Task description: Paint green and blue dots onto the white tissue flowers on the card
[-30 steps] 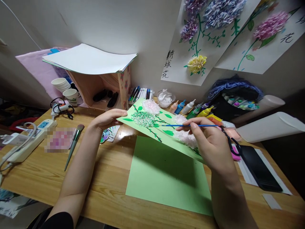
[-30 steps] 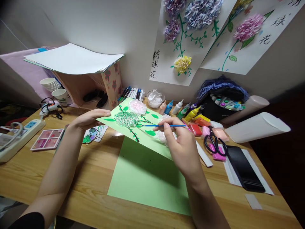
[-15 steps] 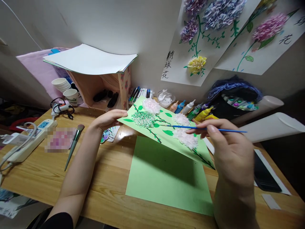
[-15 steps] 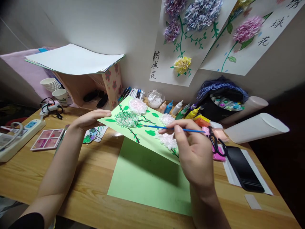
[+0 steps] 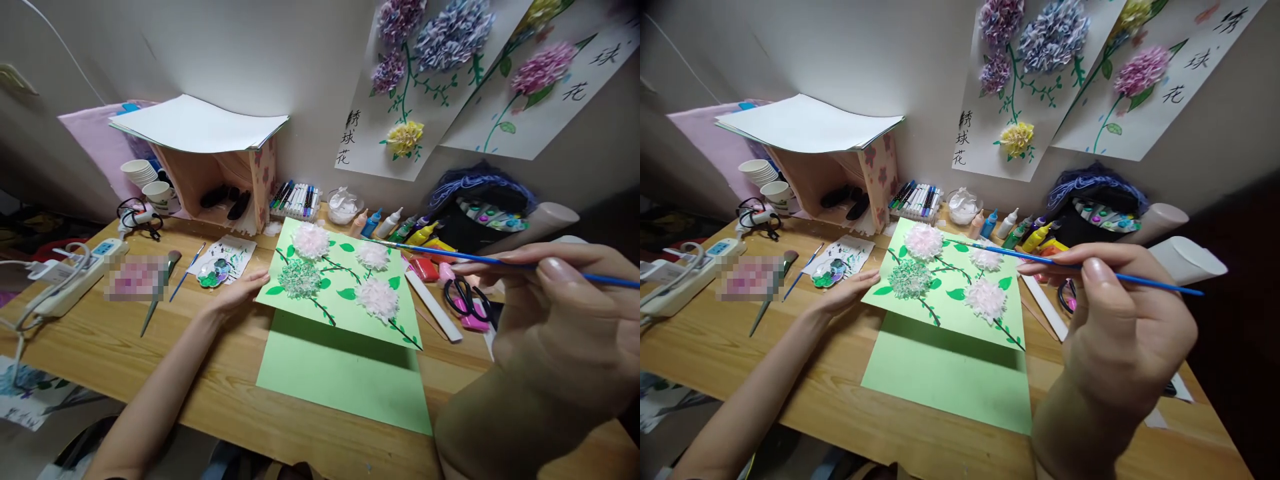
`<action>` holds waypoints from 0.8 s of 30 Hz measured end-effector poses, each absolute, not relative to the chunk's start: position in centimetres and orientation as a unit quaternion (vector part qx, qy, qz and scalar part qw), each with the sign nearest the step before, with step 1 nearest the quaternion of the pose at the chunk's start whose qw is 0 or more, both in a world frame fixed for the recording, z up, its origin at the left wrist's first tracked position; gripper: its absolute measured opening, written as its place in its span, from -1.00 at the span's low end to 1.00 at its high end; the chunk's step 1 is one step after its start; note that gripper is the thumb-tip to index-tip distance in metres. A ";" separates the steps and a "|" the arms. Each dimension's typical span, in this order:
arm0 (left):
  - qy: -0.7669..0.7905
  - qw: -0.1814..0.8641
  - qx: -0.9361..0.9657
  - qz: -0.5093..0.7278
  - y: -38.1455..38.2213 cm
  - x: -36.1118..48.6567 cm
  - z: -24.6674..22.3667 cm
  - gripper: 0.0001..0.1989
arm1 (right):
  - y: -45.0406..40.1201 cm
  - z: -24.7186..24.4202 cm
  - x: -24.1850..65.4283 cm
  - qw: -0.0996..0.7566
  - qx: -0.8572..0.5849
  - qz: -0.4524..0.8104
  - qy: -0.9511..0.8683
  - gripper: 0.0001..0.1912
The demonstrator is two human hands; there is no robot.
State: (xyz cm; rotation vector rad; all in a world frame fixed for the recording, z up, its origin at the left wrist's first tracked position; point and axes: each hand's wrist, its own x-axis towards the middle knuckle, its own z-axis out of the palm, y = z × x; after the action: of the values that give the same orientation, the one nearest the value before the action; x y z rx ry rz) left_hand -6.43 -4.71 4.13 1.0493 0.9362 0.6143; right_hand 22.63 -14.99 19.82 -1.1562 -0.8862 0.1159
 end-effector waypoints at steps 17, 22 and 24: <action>0.588 0.528 0.544 0.283 -9.4 -10.8 4.4 -0.56 | -14.2 15.6 19.2 0.424 -0.503 0.245 -0.712 -0.75; 0.683 0.201 0.593 0.377 -8.2 -16.7 2.9 -0.32 | -13.3 13.8 15.1 0.361 -0.480 0.286 -0.746 -0.74; 0.701 0.176 0.578 0.379 -7.6 -18.2 1.9 -0.33 | -12.5 13.2 13.7 0.351 -0.474 0.298 -0.751 -0.72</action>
State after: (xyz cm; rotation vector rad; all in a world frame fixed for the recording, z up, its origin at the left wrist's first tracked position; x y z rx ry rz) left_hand -18.23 -7.62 1.85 1.6356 1.9856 1.0719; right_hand 13.71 -12.55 13.23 -1.2280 -1.9441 0.7710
